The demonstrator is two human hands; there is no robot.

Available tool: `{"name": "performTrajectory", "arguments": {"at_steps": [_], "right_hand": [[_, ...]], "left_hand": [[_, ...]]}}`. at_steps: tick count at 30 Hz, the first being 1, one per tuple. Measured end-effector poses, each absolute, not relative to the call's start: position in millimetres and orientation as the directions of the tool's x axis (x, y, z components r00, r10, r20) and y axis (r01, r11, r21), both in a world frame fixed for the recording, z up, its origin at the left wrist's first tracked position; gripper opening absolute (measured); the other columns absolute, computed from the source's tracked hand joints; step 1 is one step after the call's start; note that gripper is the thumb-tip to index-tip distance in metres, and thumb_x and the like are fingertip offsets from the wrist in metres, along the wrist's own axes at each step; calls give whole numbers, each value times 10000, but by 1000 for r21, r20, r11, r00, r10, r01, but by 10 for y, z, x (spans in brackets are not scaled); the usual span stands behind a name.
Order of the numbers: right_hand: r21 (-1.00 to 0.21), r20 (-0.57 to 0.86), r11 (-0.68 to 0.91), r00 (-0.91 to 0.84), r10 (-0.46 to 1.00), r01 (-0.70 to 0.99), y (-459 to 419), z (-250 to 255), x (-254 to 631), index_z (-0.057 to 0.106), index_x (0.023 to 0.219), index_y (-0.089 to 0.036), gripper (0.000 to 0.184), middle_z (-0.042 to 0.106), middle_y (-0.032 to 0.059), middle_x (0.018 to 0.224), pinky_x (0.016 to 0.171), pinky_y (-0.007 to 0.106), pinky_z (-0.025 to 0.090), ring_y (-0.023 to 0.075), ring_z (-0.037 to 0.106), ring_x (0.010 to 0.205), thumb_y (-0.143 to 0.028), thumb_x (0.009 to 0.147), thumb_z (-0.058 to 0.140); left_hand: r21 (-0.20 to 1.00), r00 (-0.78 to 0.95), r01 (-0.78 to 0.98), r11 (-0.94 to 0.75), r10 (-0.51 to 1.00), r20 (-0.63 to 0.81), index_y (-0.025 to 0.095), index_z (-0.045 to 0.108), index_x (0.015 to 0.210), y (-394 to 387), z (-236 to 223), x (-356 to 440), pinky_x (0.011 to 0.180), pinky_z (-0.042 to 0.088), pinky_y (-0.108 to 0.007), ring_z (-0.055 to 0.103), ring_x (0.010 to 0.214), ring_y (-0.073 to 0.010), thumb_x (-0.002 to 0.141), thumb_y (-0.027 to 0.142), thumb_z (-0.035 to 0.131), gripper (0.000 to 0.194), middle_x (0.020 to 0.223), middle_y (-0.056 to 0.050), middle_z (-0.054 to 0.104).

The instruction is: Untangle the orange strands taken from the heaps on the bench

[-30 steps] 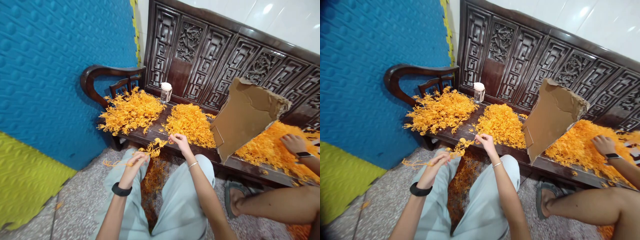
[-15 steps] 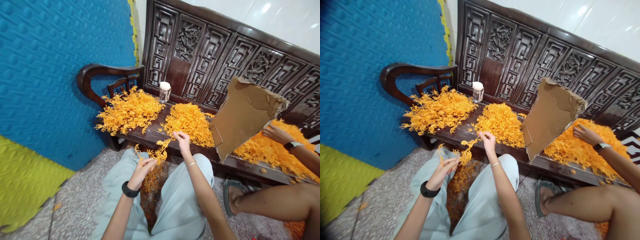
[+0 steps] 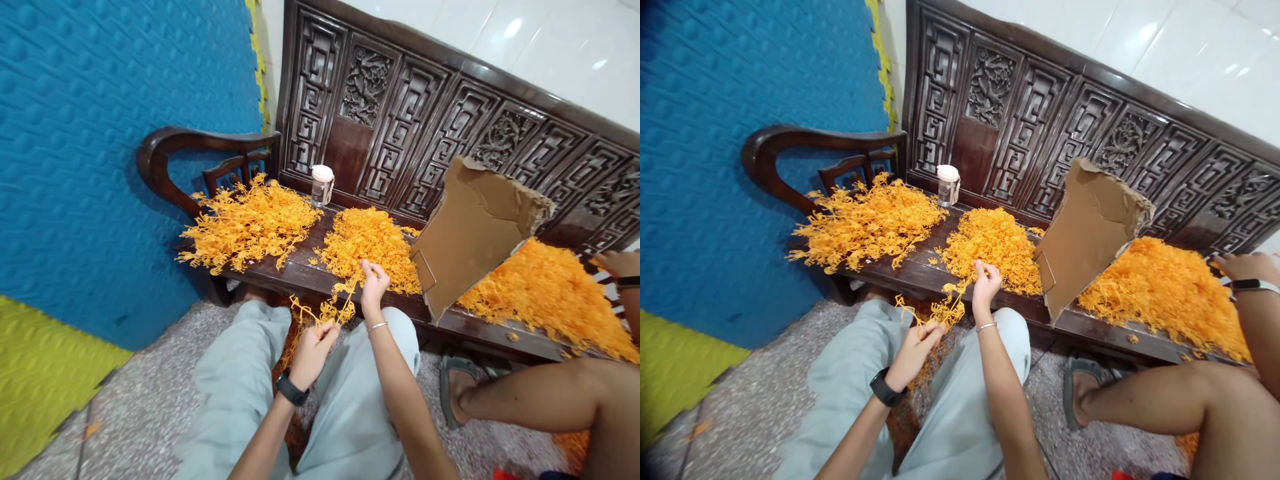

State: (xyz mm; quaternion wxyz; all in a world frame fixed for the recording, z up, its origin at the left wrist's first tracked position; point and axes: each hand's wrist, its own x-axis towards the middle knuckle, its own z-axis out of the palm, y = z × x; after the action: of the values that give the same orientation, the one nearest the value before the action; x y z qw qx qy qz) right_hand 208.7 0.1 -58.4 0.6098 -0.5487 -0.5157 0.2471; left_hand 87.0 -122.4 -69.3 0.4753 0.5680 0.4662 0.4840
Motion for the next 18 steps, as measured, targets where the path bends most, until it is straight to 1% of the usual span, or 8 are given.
{"name": "performTrajectory", "arguments": {"at_steps": [3, 6, 8, 9, 11, 13, 16, 18], "right_hand": [[-883, 461, 341, 467, 755, 321, 25, -565, 2099, 600, 703, -129, 353, 600, 73, 765, 761, 306, 384, 182, 514, 783, -467, 703, 503], [-898, 440, 320, 589, 678, 303, 153, -510, 2353, 600, 770, -109, 426, 598, 89, 789, 695, 294, 407, 174, 523, 753, -497, 739, 428], [-935, 355, 229, 741, 570, 271, 268, -475, 2647, 594, 821, -90, 516, 593, 105, 801, 615, 287, 412, 173, 525, 715, -530, 764, 329], [-930, 367, 214, 777, 512, 299, 321, -468, 2797, 595, 835, -88, 529, 593, 108, 817, 611, 283, 413, 173, 526, 725, -534, 764, 320], [-915, 403, 197, 788, 466, 352, 395, -487, 3033, 604, 822, -91, 507, 598, 93, 787, 613, 275, 418, 169, 530, 726, -537, 738, 377], [-924, 377, 166, 740, 557, 346, 427, -542, 3136, 605, 763, -89, 457, 593, 72, 702, 590, 264, 418, 156, 527, 672, -517, 698, 455], [-952, 263, 101, 605, 752, 288, 441, -640, 3097, 575, 641, -89, 365, 556, 40, 575, 514, 243, 405, 125, 496, 542, -454, 627, 566], [-958, 230, 79, 570, 789, 277, 450, -680, 3042, 549, 603, -93, 311, 535, 24, 536, 478, 232, 395, 108, 476, 486, -394, 582, 623]], "left_hand": [[992, 88, 67, -107, 991, 101, 192, 292, 483, -1257, -655, 881, 482, 214, -250, 276, 466, -101, 785, 365, 399, 364, 473, 48, 263], [997, 197, 54, -58, 979, 46, 197, 259, 472, -1376, -666, 903, 468, 188, -256, 239, 450, -97, 769, 365, 393, 367, 458, 50, 226], [993, 326, 112, -37, 945, -1, 196, 229, 461, -1474, -716, 932, 464, 160, -262, 209, 444, -95, 751, 337, 398, 364, 455, 51, 192], [984, 362, 173, -46, 932, -20, 194, 218, 455, -1511, -745, 951, 467, 149, -263, 200, 447, -94, 732, 309, 413, 357, 458, 50, 182], [960, 381, 269, -73, 924, -36, 190, 210, 448, -1544, -788, 990, 472, 140, -264, 202, 458, -96, 692, 261, 435, 339, 462, 48, 182], [960, 383, 266, -84, 923, -26, 191, 225, 450, -1520, -795, 1018, 472, 150, -261, 217, 460, -99, 688, 251, 426, 317, 461, 46, 200], [977, 358, 199, -71, 934, -5, 193, 261, 454, -1434, -764, 1003, 467, 176, -254, 245, 448, -100, 719, 283, 404, 315, 449, 46, 233], [977, 339, 202, -65, 941, -7, 190, 280, 451, -1381, -752, 948, 464, 185, -251, 262, 441, -99, 730, 299, 412, 328, 439, 46, 256]]}}
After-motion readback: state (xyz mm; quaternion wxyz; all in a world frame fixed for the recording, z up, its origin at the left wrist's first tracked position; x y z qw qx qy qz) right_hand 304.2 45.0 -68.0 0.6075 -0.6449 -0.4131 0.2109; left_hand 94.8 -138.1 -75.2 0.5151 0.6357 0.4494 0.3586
